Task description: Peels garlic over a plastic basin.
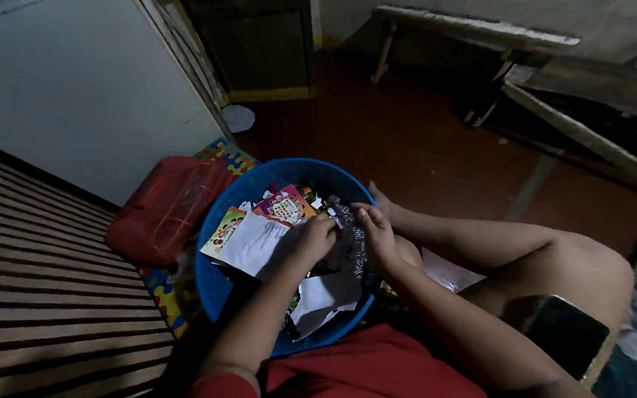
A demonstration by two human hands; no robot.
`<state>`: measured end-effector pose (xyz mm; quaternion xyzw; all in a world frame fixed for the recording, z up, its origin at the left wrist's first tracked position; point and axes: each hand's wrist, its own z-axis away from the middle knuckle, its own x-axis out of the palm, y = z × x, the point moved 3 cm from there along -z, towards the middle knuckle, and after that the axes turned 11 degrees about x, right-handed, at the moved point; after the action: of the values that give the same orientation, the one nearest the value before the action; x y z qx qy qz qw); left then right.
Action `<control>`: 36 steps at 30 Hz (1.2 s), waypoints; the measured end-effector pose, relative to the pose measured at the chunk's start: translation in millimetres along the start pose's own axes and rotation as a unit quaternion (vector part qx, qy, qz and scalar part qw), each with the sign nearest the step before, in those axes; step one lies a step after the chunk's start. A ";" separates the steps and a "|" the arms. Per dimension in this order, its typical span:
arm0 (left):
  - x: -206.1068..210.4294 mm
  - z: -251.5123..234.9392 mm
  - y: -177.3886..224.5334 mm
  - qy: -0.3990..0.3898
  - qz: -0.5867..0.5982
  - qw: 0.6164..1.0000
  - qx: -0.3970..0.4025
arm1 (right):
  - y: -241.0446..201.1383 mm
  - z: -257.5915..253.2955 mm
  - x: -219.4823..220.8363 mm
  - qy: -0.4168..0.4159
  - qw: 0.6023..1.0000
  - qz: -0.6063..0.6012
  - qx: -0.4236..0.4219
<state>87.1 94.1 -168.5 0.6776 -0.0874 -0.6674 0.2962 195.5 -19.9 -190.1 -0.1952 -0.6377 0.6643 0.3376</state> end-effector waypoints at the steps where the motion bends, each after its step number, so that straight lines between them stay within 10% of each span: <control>1: 4.7 -1.2 5.7 -0.039 -0.025 0.999 0.006 | 0.2 -0.3 -0.2 0.000 1.000 -0.014 -0.002; 30: 31.9 -4.1 -11.9 -0.045 -0.098 0.994 -0.034 | -4.0 2.6 5.0 -0.038 0.999 -0.022 0.015; 36: -7.5 -2.1 -2.3 0.021 0.065 0.997 -0.022 | -3.7 1.6 3.1 -0.027 0.999 0.019 0.004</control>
<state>87.7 100.4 -163.5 0.6779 -0.1108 -0.6338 0.3556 192.9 -19.1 -185.8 -0.1876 -0.6401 0.6782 0.3085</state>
